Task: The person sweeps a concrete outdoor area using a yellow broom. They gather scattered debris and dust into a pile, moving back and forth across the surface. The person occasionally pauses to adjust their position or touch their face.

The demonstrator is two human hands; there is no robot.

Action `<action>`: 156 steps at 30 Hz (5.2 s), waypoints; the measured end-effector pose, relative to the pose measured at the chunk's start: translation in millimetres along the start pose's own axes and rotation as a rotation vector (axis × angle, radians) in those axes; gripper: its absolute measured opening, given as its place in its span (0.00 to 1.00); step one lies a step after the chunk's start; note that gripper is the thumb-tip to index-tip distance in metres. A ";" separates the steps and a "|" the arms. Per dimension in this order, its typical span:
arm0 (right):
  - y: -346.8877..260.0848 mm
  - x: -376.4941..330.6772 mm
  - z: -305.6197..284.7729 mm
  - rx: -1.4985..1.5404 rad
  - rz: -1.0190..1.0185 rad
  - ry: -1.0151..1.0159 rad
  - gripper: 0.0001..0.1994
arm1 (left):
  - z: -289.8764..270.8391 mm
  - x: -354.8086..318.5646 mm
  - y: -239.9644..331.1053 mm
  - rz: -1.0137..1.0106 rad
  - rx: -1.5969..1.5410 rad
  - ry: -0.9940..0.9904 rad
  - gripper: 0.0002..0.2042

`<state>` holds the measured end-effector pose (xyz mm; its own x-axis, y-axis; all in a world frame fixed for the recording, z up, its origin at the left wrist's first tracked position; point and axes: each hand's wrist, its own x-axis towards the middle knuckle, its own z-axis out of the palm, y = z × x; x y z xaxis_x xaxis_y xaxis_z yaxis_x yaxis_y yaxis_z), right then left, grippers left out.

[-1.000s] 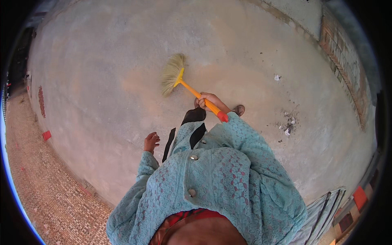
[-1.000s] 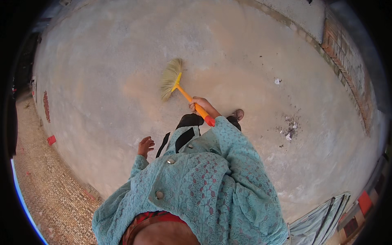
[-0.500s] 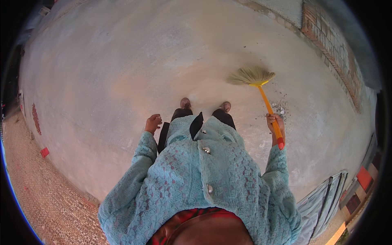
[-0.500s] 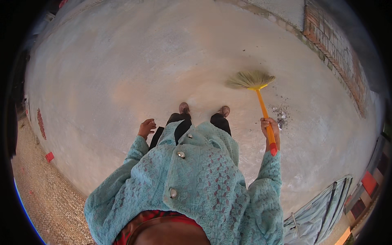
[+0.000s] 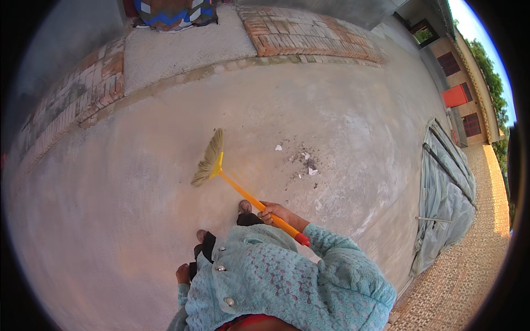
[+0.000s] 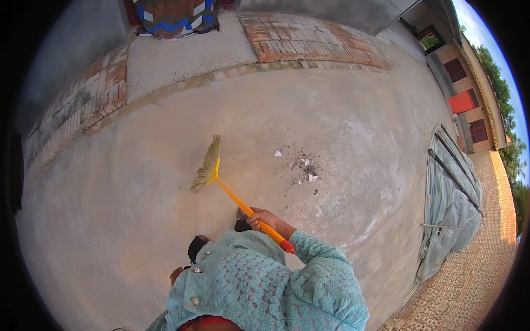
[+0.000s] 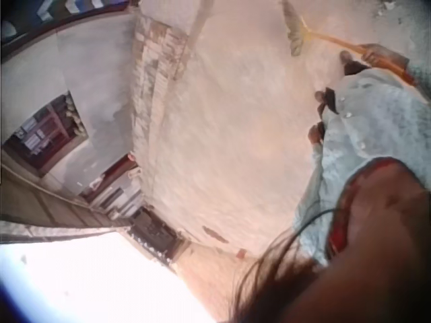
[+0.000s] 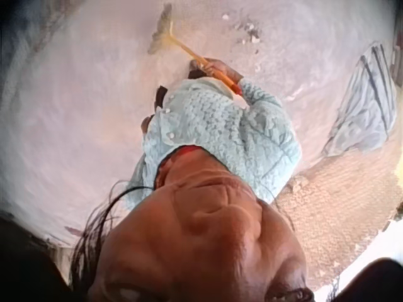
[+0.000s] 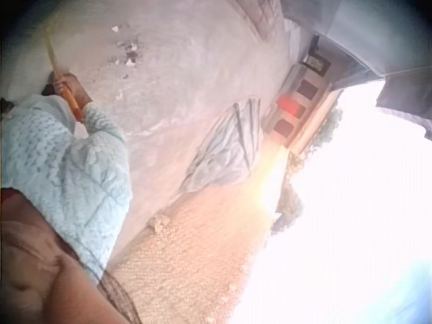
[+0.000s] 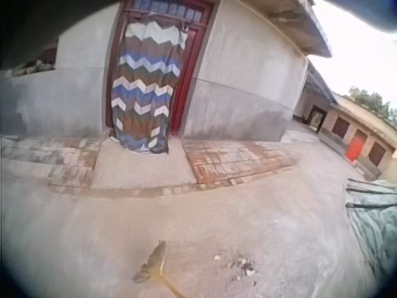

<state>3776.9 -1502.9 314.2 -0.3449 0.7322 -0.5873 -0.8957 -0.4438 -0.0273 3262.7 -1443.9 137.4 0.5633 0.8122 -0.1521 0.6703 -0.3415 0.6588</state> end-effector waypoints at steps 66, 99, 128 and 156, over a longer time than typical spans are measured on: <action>-108.2 79.4 -15.9 -0.167 0.009 0.219 0.08 | -14.7 -78.1 102.5 -1.280 -0.939 0.324 0.14; 91.6 192.8 -0.1 -0.375 0.489 0.227 0.14 | -28.7 -128.0 93.2 -1.375 -0.944 0.347 0.15; -89.7 55.7 79.7 -0.332 -0.028 0.035 0.32 | -47.8 25.7 142.6 -1.240 -0.807 0.335 0.13; -118.2 326.3 127.2 -0.088 0.191 0.178 0.07 | -161.5 155.6 2.7 -1.202 -0.938 0.312 0.15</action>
<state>3734.5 -1145.8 228.7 -0.4436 0.5318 -0.7214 -0.7886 -0.6140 0.0323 3274.1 -1242.0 234.5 -0.2628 0.4845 -0.8343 0.0393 0.8694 0.4925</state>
